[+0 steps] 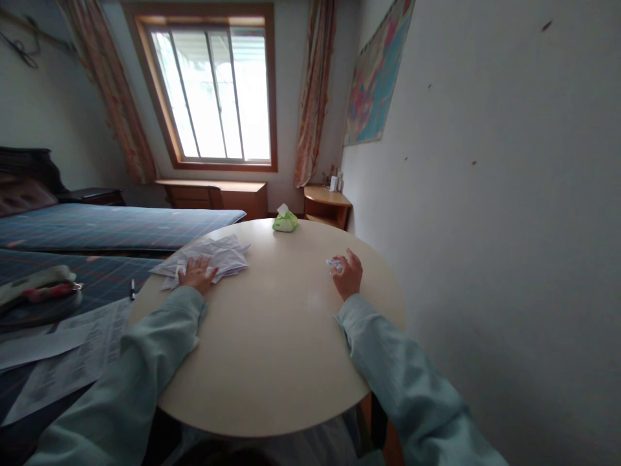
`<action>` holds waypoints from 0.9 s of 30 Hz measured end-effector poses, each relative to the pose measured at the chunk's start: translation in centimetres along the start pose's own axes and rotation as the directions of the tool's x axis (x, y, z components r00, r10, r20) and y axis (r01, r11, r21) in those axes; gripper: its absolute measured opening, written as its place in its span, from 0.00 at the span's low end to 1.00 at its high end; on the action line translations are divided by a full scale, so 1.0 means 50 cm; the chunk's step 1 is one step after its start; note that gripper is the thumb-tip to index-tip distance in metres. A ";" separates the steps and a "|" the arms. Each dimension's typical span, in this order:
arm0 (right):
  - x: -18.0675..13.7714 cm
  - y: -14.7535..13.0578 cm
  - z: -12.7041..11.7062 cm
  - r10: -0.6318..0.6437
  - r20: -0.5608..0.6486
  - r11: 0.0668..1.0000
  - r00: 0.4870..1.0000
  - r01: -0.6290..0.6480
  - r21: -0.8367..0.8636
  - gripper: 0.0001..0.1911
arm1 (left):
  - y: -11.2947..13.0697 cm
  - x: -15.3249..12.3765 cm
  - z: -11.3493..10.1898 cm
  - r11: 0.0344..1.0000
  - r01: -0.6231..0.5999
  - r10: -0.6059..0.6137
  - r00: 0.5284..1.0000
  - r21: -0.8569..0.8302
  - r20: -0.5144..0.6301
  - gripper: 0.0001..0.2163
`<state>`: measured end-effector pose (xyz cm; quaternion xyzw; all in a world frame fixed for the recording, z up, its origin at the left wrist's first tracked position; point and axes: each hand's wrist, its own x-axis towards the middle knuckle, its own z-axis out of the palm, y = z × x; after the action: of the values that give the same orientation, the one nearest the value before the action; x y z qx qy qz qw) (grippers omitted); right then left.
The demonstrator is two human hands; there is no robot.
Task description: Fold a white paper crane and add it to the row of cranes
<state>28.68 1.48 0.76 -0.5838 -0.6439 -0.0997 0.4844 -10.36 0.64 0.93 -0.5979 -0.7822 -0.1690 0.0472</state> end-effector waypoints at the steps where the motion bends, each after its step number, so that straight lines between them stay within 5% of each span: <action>1: 0.000 0.000 0.001 -0.010 0.028 1.000 1.000 0.011 -0.015 0.12 | 0.003 0.001 0.006 1.000 0.009 -0.009 0.993 0.000 0.116 0.25; 4: -0.001 -0.004 0.003 -0.046 0.076 0.999 0.996 0.046 0.002 0.11 | 0.006 0.003 0.021 0.999 0.030 -0.035 0.965 0.026 0.259 0.27; 12: -0.003 -0.012 0.008 -0.125 0.152 0.992 0.980 0.121 0.033 0.12 | 0.019 -0.006 0.021 0.999 0.028 -0.032 0.990 0.032 0.139 0.29; 17: -0.004 -0.016 0.004 -0.187 0.156 0.982 0.970 0.183 0.043 0.16 | 0.039 -0.014 0.015 0.997 -0.072 0.072 0.997 0.034 -0.013 0.24; 23: -0.010 -0.018 0.007 -0.085 0.243 0.992 0.966 0.105 -0.068 0.14 | 0.051 -0.019 0.016 0.991 -0.132 0.131 0.990 -0.013 -0.054 0.20; 27: -0.006 -0.032 -0.004 -0.052 0.142 0.997 0.989 0.044 0.056 0.20 | 0.049 -0.017 0.012 0.989 -0.139 0.130 0.981 -0.057 -0.145 0.18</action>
<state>27.37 0.67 1.36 -0.5608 -0.6932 -0.0521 0.4498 -7.73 0.61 0.63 -0.6372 -0.7286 -0.2331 0.0937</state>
